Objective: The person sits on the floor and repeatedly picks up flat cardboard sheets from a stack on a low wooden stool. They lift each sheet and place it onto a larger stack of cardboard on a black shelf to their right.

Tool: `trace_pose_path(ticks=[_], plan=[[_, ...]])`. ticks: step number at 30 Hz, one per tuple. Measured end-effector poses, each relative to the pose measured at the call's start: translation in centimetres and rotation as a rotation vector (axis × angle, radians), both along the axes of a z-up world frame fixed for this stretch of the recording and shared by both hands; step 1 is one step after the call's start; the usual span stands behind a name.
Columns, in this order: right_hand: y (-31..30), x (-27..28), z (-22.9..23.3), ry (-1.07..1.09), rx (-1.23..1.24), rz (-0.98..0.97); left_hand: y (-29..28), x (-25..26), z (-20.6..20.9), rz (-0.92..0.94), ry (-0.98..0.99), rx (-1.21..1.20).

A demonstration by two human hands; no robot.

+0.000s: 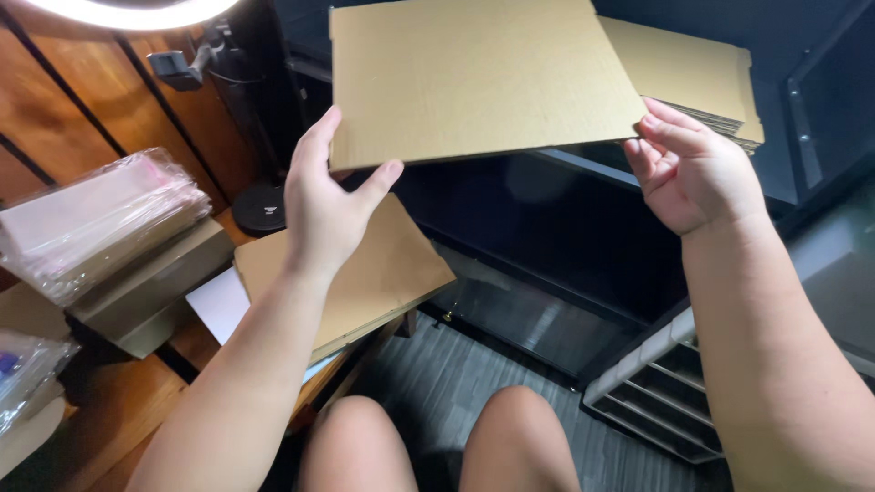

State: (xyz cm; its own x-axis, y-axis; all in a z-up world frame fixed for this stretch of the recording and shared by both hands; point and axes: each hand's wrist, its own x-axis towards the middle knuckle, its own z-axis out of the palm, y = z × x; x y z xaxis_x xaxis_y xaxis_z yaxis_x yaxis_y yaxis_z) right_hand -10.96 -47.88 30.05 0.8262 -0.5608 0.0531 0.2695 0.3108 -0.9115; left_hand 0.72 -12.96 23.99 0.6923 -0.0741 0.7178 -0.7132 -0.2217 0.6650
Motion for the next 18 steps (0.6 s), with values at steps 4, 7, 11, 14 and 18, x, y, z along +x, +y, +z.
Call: trace_pose_path(ticks=[4,7,11,14,18], plan=[[-3.0,-0.4,0.0,-0.020,0.031,-0.108,-4.8,3.8,0.7,-0.014,-0.059,-0.028],[-3.4,-1.4,0.9,-0.003,0.022,-0.225,-7.9,5.6,1.3,-0.025,0.011,-0.018],[-5.5,-1.9,1.4,0.009,-0.034,-0.316,-11.6,7.3,2.5,-0.030,0.058,0.012],[-7.2,-2.1,1.8,0.049,-0.137,-0.331,-14.0,8.1,3.6,-0.052,0.079,0.014],[-9.2,-1.9,2.2,0.155,-0.346,-0.359,-16.5,8.8,5.4,-0.089,0.047,0.033]])
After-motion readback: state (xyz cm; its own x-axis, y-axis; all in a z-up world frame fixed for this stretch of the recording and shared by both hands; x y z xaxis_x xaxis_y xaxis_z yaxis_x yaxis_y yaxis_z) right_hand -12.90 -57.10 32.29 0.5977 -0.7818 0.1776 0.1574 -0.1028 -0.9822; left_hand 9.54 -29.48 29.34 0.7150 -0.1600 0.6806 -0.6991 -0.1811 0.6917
